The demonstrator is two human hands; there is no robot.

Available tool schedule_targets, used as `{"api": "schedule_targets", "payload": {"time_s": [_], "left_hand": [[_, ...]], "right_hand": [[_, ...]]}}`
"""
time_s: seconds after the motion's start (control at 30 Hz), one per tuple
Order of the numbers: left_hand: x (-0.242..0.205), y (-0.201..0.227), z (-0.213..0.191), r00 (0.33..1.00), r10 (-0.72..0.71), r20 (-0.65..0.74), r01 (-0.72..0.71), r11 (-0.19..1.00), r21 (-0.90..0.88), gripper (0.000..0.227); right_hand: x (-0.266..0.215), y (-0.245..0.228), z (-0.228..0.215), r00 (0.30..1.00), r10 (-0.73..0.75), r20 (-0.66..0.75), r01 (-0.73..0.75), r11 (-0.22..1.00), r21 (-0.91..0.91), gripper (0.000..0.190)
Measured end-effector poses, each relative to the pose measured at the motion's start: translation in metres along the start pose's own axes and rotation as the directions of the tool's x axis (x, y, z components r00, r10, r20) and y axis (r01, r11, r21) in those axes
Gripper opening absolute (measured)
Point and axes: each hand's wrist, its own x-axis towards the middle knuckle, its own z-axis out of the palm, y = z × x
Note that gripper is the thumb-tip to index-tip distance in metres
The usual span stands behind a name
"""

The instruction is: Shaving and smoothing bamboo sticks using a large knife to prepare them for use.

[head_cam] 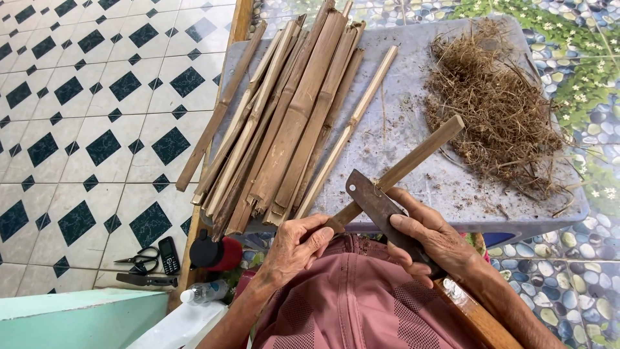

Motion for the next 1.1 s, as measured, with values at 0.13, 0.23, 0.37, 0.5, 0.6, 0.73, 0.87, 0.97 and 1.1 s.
{"api": "schedule_targets", "payload": {"time_s": [0.13,0.23,0.37,0.5,0.6,0.73,0.87,0.97,1.1], "left_hand": [[0.001,-0.014,-0.002,1.000,0.028,0.013,-0.028,1.000,-0.002,0.021],[-0.004,-0.011,0.000,0.995,0.074,0.059,-0.082,0.986,0.143,0.025],[-0.002,-0.017,-0.006,0.993,0.088,0.074,-0.097,0.986,0.135,0.023],[-0.002,-0.006,-0.004,0.994,0.056,0.099,-0.069,0.988,0.140,0.020],[-0.004,-0.001,-0.008,0.993,0.038,0.109,-0.049,0.993,0.107,0.021],[-0.005,0.003,-0.018,0.990,0.028,0.135,-0.052,0.982,0.181,0.020],[0.004,-0.002,-0.010,0.997,-0.024,0.072,0.017,0.995,0.097,0.019],[0.008,-0.002,-0.006,0.997,-0.062,0.043,0.059,0.997,0.054,0.020],[0.010,-0.007,-0.007,0.992,-0.113,0.053,0.117,0.990,-0.079,0.024]], "right_hand": [[-0.005,-0.016,-0.018,0.967,0.036,-0.251,-0.077,0.985,-0.156,0.064],[-0.005,-0.031,-0.031,0.998,-0.050,0.028,0.049,0.997,0.055,0.064],[-0.002,-0.032,-0.053,0.997,-0.072,-0.012,0.072,0.997,0.027,0.060],[-0.002,-0.040,-0.072,0.986,-0.119,-0.115,0.120,0.993,0.001,0.056],[0.002,-0.039,-0.071,0.987,-0.126,-0.104,0.126,0.992,-0.005,0.061],[-0.007,-0.078,-0.101,0.894,-0.198,-0.401,0.068,0.946,-0.316,0.004],[-0.013,-0.075,-0.087,0.927,-0.246,-0.283,0.178,0.953,-0.244,0.049],[-0.002,-0.039,-0.052,0.971,-0.097,-0.220,0.064,0.987,-0.149,0.047],[0.009,0.006,-0.020,0.983,0.183,0.014,-0.182,0.980,-0.077,0.079]]}}
